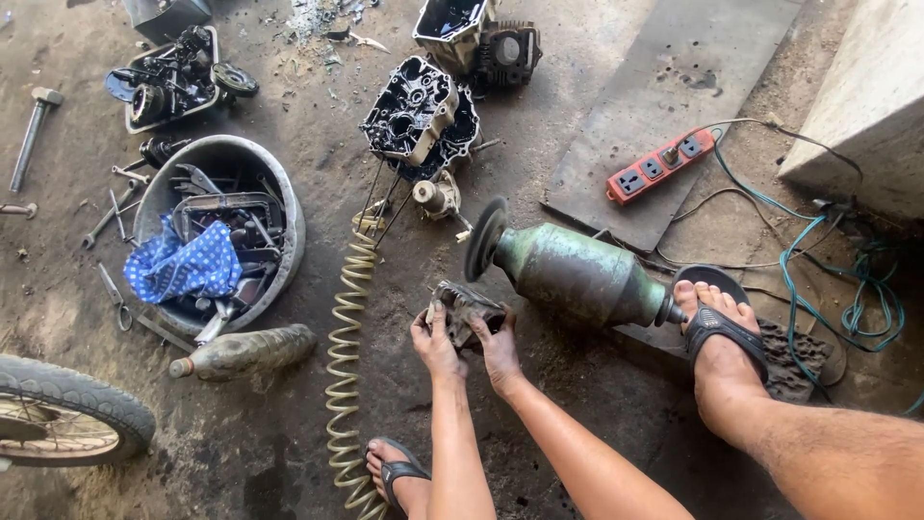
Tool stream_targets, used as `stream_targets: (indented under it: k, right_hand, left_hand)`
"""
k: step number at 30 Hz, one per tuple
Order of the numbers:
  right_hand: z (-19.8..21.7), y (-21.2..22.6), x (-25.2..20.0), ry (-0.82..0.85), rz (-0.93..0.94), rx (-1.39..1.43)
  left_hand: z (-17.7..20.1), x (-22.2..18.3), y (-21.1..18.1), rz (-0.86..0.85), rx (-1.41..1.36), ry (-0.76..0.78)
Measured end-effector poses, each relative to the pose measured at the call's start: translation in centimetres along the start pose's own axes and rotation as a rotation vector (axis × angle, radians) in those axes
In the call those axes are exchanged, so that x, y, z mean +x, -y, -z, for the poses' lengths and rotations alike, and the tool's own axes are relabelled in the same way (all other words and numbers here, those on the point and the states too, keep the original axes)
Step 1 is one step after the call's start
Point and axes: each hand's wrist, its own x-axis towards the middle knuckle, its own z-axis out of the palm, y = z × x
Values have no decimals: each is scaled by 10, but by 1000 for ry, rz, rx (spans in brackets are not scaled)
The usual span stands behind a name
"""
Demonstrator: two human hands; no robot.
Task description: Using a bench grinder to resurface or clean the mating surface of a motorcycle cylinder head.
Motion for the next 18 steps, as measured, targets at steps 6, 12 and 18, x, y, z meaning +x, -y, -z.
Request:
stream_targets:
  k: [6, 12, 18]
  right_hand:
    - [1, -13, 24, -62, -121, 131]
    - [5, -30, 44, -7, -288, 17]
    - [10, -37, 64, 163, -374, 151]
  left_hand:
    - [11, 11, 14, -112, 84, -10]
    - [3, -36, -33, 218, -198, 256]
    - [4, -17, -23, 252, -183, 205]
